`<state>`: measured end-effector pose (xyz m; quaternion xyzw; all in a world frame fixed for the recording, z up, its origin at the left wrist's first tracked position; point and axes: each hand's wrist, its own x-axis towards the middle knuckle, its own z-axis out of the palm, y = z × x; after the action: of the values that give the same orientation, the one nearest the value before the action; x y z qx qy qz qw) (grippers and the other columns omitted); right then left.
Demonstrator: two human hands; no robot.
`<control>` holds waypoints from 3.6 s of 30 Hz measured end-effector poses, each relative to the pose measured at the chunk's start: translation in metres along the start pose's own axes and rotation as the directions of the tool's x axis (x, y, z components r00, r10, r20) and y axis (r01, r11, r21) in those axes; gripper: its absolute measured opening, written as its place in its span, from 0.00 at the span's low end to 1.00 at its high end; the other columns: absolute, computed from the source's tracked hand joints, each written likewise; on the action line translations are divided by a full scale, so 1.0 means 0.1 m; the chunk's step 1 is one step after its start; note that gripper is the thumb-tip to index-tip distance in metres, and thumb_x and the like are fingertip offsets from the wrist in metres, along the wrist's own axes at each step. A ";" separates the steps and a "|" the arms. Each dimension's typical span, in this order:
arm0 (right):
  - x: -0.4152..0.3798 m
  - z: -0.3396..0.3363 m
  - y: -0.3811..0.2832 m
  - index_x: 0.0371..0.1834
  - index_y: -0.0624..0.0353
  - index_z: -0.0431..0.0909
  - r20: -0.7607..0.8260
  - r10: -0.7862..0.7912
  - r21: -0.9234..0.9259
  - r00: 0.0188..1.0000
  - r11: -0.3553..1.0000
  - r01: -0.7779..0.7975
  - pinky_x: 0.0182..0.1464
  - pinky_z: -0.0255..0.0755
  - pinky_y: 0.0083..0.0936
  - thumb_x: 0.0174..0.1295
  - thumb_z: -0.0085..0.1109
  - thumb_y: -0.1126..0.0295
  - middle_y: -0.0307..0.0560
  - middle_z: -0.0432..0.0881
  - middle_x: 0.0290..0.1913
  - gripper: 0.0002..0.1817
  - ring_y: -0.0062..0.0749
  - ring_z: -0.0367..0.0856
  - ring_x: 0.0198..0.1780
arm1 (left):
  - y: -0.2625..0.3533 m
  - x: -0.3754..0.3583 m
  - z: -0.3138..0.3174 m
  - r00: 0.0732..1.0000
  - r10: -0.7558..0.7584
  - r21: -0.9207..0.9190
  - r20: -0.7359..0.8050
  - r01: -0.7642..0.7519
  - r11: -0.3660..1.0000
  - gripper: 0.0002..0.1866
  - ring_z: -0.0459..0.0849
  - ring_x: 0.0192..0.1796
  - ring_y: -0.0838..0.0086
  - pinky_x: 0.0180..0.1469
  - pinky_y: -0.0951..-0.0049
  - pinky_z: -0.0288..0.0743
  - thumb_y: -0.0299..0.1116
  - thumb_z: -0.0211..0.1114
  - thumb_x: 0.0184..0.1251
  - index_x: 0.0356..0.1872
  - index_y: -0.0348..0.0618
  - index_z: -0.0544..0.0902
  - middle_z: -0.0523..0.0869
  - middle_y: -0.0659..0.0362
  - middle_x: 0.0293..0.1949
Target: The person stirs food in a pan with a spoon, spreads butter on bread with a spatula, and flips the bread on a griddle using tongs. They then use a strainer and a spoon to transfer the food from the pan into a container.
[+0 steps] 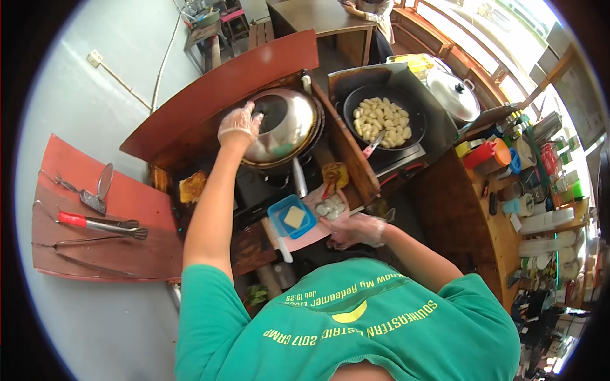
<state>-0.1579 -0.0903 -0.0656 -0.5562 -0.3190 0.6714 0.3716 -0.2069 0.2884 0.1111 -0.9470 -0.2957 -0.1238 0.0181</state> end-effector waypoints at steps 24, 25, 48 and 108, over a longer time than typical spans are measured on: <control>-0.46 -0.58 -1.71 0.25 0.61 0.76 -0.223 -0.060 0.429 0.973 0.890 0.153 0.28 0.85 0.44 0.58 0.62 0.70 0.38 0.70 0.17 0.08 0.24 0.72 0.17 | -0.65 0.55 -0.95 0.976 -0.214 0.236 -0.032 0.216 0.948 0.19 0.83 0.54 0.57 0.58 0.61 0.75 0.47 0.57 0.70 0.43 0.40 0.84 0.85 0.46 0.49; -0.57 -0.58 -1.73 0.25 0.60 0.76 -0.258 -0.081 0.407 0.963 0.895 0.184 0.28 0.85 0.42 0.59 0.62 0.69 0.36 0.70 0.17 0.09 0.22 0.71 0.16 | -0.74 0.53 -0.94 0.980 -0.198 0.293 0.006 0.188 0.937 0.20 0.83 0.54 0.56 0.58 0.61 0.76 0.47 0.57 0.70 0.44 0.39 0.84 0.85 0.46 0.50; -1.76 -0.83 -1.01 0.32 0.64 0.76 -0.729 0.002 0.386 0.684 0.827 0.409 0.37 0.85 0.42 0.61 0.58 0.70 0.33 0.69 0.18 0.08 0.19 0.70 0.16 | 0.30 0.72 0.45 0.981 -0.109 0.033 0.162 0.105 0.994 0.21 0.81 0.58 0.57 0.59 0.60 0.75 0.50 0.62 0.66 0.50 0.46 0.84 0.84 0.51 0.54; -4.30 -3.11 -0.17 0.30 0.64 0.74 -0.695 -0.200 -0.034 0.690 0.969 0.246 0.24 0.80 0.28 0.62 0.56 0.64 0.38 0.68 0.19 0.13 0.26 0.71 0.16 | 3.13 -0.87 0.50 0.905 0.143 -0.125 -0.401 -0.209 0.970 0.11 0.83 0.39 0.54 0.42 0.59 0.77 0.26 0.60 0.68 0.48 0.36 0.82 0.84 0.50 0.36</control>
<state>0.1957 -0.4435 0.1128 -0.7122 -0.2006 0.3735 0.5595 -0.0878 -0.0129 0.0539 -0.9247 -0.1879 -0.3310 0.0089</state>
